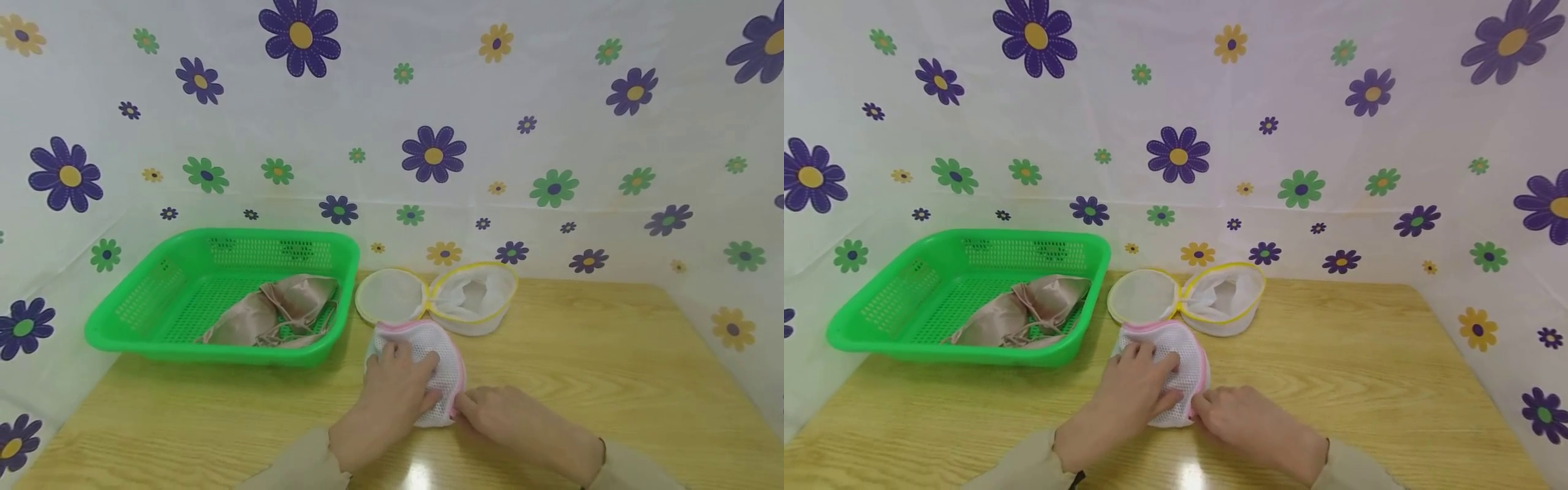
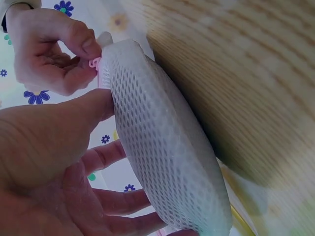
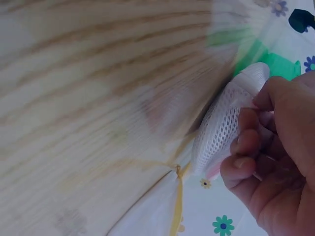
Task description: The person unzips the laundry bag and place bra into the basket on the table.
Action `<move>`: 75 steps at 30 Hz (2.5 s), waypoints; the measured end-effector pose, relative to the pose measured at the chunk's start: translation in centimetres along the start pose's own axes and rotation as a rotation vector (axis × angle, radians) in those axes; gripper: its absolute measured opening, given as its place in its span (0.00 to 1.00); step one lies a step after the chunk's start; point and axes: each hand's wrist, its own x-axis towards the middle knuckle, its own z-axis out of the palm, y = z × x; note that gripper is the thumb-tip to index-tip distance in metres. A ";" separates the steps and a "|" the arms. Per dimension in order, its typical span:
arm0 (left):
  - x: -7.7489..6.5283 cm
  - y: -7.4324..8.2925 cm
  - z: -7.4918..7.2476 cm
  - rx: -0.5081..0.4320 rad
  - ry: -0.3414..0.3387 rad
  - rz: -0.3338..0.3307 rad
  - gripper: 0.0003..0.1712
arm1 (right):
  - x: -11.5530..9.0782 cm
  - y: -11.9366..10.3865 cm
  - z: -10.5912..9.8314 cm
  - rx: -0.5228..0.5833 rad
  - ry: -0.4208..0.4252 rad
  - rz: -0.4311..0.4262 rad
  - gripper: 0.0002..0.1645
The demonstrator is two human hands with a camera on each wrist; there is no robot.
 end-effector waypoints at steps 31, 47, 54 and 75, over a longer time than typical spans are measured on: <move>0.0 -0.1 -0.4 0.012 -0.042 -0.022 0.27 | -0.2 0.4 -0.2 0.021 0.147 0.025 0.14; 0.1 -0.1 -0.5 -0.068 -0.022 -0.013 0.38 | -0.2 0.4 -0.6 -0.081 0.188 -0.059 0.13; 0.1 0.1 -0.4 -0.032 -0.002 -0.017 0.39 | -0.1 0.1 -0.6 -0.057 0.199 -0.053 0.11; 0.0 0.1 -0.5 0.010 -0.044 -0.003 0.38 | -0.5 1.3 0.0 0.130 0.235 0.085 0.09</move>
